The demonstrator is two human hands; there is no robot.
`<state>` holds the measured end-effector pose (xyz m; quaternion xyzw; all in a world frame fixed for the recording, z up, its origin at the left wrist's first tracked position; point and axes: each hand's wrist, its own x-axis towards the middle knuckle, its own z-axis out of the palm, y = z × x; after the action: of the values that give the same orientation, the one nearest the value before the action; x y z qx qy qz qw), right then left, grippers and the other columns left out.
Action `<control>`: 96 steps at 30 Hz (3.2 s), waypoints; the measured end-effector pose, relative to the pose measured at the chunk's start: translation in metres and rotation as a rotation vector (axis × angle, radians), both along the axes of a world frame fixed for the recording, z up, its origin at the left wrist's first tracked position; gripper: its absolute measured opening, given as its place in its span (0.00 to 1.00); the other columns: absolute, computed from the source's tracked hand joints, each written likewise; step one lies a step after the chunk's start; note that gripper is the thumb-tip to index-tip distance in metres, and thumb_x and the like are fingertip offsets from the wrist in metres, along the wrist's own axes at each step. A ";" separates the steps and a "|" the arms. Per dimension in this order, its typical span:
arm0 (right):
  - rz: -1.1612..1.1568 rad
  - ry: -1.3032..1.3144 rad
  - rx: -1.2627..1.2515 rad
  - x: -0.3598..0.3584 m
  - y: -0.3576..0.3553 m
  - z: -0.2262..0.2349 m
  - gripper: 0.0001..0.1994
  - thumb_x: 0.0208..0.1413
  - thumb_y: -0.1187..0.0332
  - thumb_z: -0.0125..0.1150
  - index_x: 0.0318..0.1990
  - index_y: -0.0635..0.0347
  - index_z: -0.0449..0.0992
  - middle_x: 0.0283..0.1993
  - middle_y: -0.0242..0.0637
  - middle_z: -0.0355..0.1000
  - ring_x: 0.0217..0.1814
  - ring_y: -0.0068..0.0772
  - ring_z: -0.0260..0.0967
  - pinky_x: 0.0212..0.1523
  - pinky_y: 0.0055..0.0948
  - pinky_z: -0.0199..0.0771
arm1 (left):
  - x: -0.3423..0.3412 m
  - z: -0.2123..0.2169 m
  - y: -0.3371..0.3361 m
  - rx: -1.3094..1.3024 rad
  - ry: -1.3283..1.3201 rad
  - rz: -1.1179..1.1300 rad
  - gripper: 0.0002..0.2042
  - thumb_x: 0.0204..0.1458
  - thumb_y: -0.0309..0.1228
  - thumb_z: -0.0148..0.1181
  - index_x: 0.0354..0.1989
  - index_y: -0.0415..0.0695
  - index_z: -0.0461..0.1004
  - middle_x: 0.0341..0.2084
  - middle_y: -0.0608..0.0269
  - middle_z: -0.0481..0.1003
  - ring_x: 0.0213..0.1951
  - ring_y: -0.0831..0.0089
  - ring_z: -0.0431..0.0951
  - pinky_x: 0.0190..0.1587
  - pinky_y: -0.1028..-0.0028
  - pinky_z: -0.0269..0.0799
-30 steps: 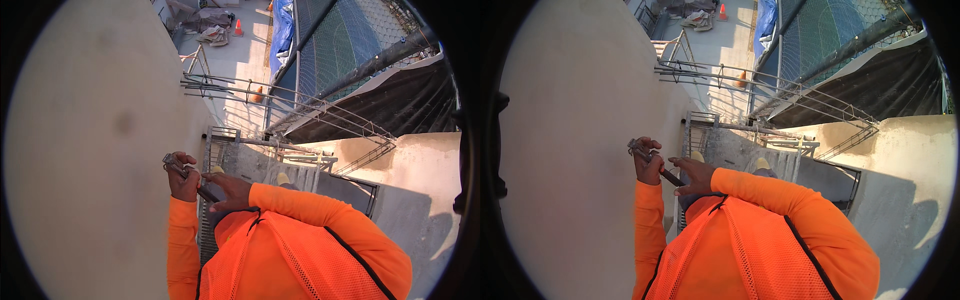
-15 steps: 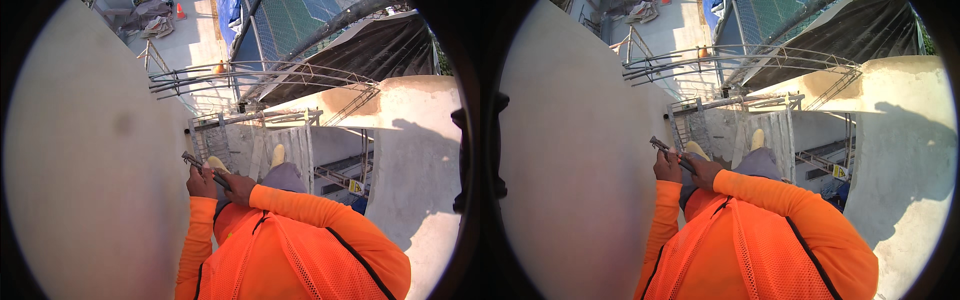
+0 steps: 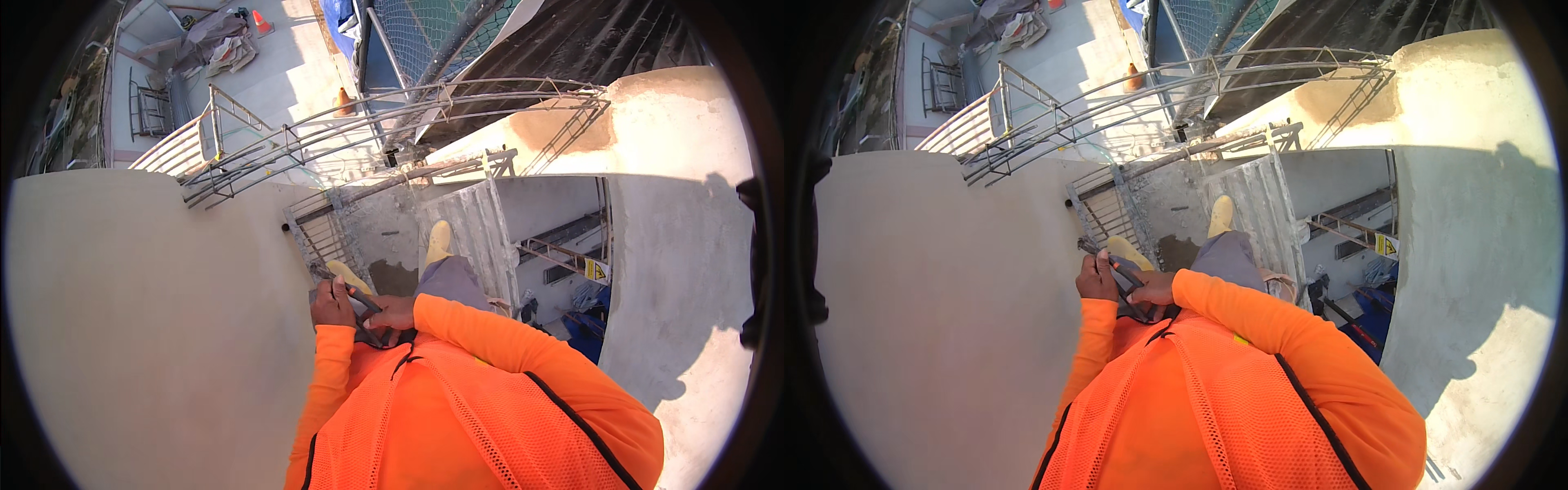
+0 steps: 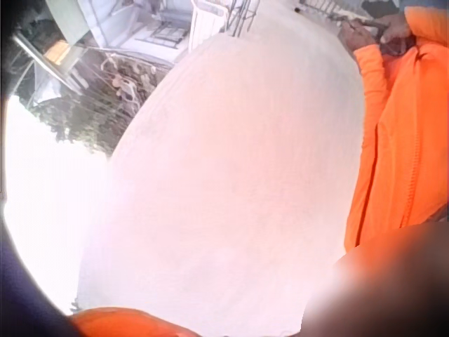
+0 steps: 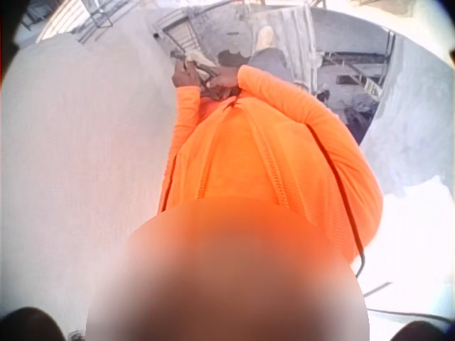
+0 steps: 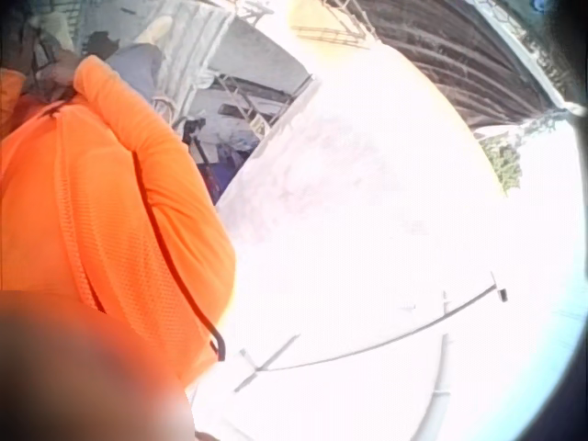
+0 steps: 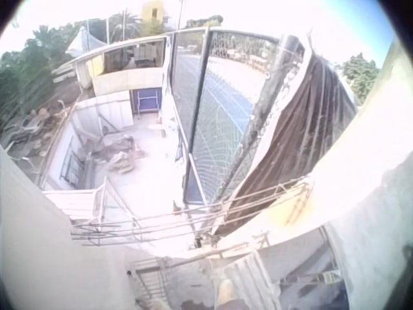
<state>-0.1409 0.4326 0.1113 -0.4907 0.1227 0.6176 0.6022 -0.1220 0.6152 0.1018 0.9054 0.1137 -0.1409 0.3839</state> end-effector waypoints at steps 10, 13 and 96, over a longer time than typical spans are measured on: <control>-0.131 -0.104 0.375 -0.016 -0.153 -0.012 0.36 0.62 0.74 0.56 0.79 0.49 0.56 0.63 0.39 0.71 0.62 0.31 0.69 0.62 0.33 0.70 | 0.033 0.070 -0.094 -0.530 0.152 -0.324 0.21 0.71 0.48 0.51 0.37 0.40 0.75 0.19 0.70 0.71 0.22 0.82 0.70 0.24 0.76 0.67; -0.270 0.074 0.462 -0.025 -0.178 -0.017 0.37 0.61 0.75 0.56 0.79 0.50 0.56 0.63 0.39 0.71 0.63 0.33 0.69 0.63 0.35 0.69 | 0.050 0.078 -0.118 -1.044 0.449 0.322 0.19 0.71 0.45 0.53 0.38 0.41 0.76 0.19 0.72 0.67 0.20 0.84 0.65 0.21 0.78 0.61; -0.634 0.532 -1.629 -0.252 -0.292 -0.617 0.26 0.58 0.61 0.65 0.60 0.56 0.62 0.61 0.60 0.68 0.64 0.66 0.69 0.65 0.56 0.70 | 0.289 -0.154 -0.081 0.425 -0.980 -0.418 0.28 0.72 0.50 0.43 0.63 0.37 0.74 0.57 0.49 0.77 0.59 0.59 0.75 0.62 0.62 0.68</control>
<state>-0.3926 0.1407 -0.5061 -0.5488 0.7845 0.2385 0.1627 0.1670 0.5341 -0.0518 0.9256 -0.2332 0.2483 0.1651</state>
